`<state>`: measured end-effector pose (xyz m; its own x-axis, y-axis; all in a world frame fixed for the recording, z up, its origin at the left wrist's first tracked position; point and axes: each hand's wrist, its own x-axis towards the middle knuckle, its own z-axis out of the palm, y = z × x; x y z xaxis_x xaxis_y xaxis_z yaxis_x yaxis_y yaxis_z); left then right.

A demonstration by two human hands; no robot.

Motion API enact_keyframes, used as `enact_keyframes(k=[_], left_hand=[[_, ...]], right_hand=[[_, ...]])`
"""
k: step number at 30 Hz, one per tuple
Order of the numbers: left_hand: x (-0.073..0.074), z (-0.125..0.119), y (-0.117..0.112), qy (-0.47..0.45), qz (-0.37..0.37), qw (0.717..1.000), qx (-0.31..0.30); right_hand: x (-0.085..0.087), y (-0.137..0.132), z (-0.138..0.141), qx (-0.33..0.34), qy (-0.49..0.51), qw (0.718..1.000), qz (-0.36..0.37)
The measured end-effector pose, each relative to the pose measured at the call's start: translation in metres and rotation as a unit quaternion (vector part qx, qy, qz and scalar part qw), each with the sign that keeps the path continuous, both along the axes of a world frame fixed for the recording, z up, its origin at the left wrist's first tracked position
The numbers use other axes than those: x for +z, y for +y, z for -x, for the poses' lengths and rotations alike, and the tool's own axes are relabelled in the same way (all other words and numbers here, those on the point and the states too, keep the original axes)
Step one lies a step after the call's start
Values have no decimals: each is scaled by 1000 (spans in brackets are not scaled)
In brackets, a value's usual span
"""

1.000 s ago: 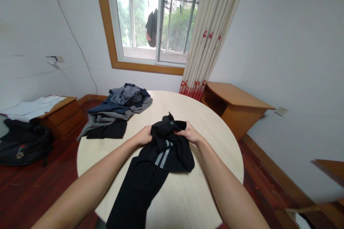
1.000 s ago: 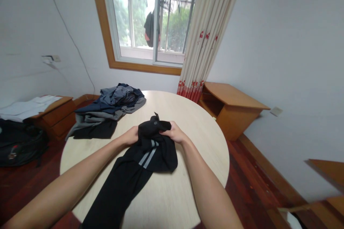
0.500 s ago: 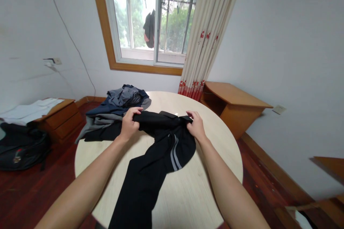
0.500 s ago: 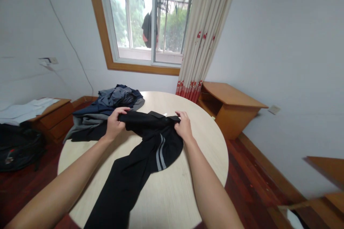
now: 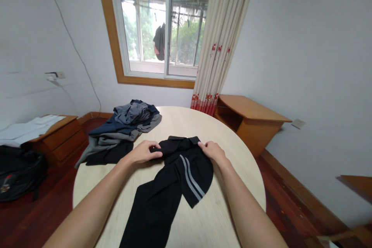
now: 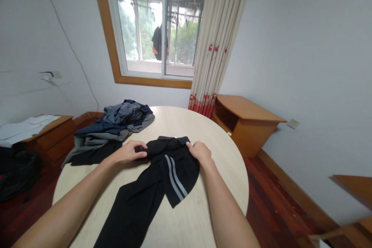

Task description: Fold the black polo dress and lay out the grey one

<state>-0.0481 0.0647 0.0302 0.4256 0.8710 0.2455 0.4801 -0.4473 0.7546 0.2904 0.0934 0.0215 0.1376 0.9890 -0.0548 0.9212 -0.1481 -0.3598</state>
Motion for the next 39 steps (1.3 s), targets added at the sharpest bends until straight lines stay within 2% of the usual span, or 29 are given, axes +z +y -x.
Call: enact_keyframes(k=[2,4,8,10,14,17,20,23,26,28,30,32,33,35,39], left_hand=[[-2,2,1,-1,77,997,-31],[-6,2,4,-8,100,995,-6],[-19,0,10,48,-38,989,137],[-26,-3,11,88,-80,978,173],[-36,-13,11,129,-74,977,155],[-36,-18,11,101,-41,984,138],[-34,-17,11,54,-50,990,121],[-30,-14,10,10,-74,991,111],[-24,-12,10,-24,-95,989,108],[-19,-11,9,-34,-122,984,128],[-14,-8,7,-41,-154,974,161],[-10,-4,7,-46,-191,962,191],[-9,-1,6,-43,-211,955,204],[-7,3,6,-29,-251,940,227],[-5,8,6,13,-300,918,259]], right_hand=[[-2,-1,-1,6,-23,999,23],[-3,-1,-1,14,-44,998,35],[-5,1,4,24,-65,996,53],[-6,2,9,51,-57,995,58],[-11,5,13,98,-25,995,13],[-16,9,10,122,27,992,-26],[-19,12,2,129,79,987,-44],[-16,13,-4,110,129,979,-110],[-6,10,-7,105,160,952,-238],[4,6,-8,101,158,912,-364],[12,2,-10,78,142,859,-486],[16,-1,-13,52,124,820,-556],[17,-1,-15,43,115,812,-570],[14,0,-17,39,95,817,-568],[7,2,-14,31,62,857,-510]])
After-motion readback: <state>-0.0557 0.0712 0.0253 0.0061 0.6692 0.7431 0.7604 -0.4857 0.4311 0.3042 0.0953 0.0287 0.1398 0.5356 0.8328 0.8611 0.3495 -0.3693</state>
